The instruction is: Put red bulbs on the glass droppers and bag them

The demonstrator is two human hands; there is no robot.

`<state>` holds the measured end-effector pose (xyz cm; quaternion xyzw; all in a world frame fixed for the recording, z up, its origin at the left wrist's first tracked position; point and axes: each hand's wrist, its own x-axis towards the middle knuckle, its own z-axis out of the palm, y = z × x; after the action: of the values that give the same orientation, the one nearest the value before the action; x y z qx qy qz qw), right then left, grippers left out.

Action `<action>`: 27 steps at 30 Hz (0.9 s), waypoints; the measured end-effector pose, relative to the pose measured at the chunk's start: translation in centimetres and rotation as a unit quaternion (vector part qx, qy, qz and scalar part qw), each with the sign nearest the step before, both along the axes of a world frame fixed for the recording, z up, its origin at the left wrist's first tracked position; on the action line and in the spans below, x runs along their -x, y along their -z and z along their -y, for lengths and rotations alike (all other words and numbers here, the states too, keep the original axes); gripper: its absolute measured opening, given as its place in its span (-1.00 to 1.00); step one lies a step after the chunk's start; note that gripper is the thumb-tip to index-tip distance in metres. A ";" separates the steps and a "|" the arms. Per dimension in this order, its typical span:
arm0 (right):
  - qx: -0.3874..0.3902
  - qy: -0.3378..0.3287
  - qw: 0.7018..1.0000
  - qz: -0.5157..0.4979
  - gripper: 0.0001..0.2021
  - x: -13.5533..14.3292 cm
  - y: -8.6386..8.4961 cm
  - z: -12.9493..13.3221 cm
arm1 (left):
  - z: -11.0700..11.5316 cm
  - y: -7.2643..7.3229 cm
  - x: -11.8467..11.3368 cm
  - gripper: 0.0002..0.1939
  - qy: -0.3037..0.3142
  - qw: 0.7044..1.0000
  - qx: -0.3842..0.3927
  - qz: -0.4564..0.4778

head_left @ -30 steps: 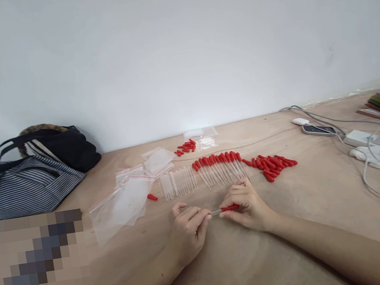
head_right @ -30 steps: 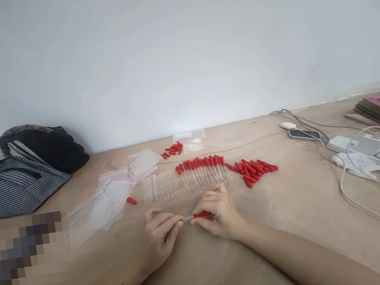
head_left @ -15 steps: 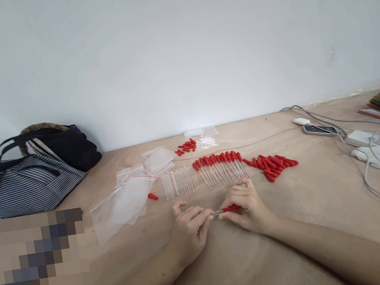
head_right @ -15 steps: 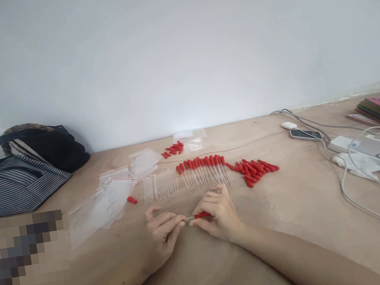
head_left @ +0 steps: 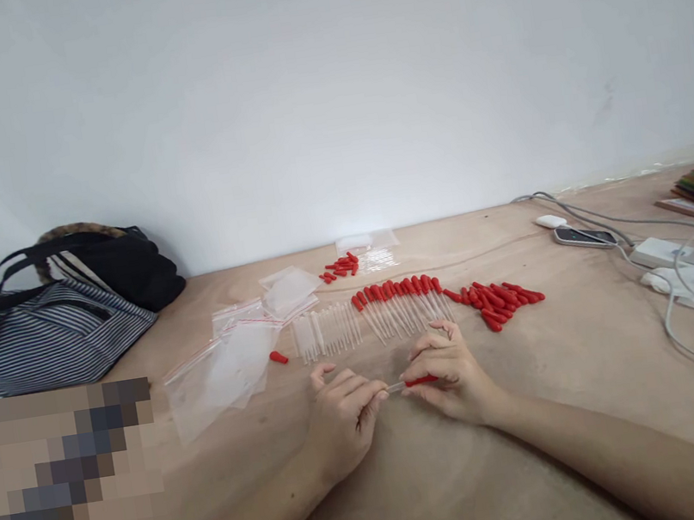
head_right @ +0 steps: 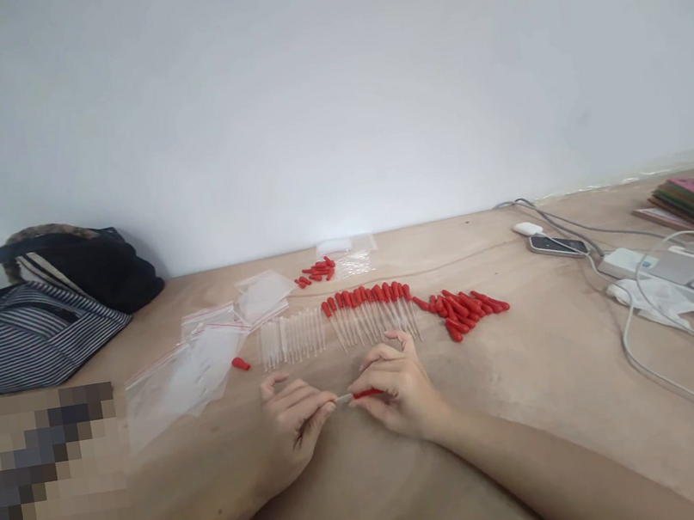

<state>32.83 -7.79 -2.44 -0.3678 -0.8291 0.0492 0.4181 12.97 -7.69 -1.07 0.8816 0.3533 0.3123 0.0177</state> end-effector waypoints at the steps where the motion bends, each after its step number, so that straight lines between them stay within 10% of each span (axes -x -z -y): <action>1: 0.003 0.001 1.000 -0.003 -0.94 0.1 0.0 0.0 | 0.0 0.1 -0.1 -0.78 -0.001 1.000 0.001 0.005; 17: 0.073 -0.006 0.997 0.013 -0.74 -0.3 0.1 -0.2 | 0.0 0.0 -0.1 -0.80 0.003 1.000 0.004 -0.005; 27: 0.127 -0.047 0.990 -0.049 -0.96 0.3 0.0 0.2 | -0.1 0.4 0.0 -0.82 0.007 1.000 0.011 0.008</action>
<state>32.52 -8.01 -2.39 -0.3755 -0.8111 0.1919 0.4054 12.98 -7.59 -1.44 0.8813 0.3507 0.3151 0.0320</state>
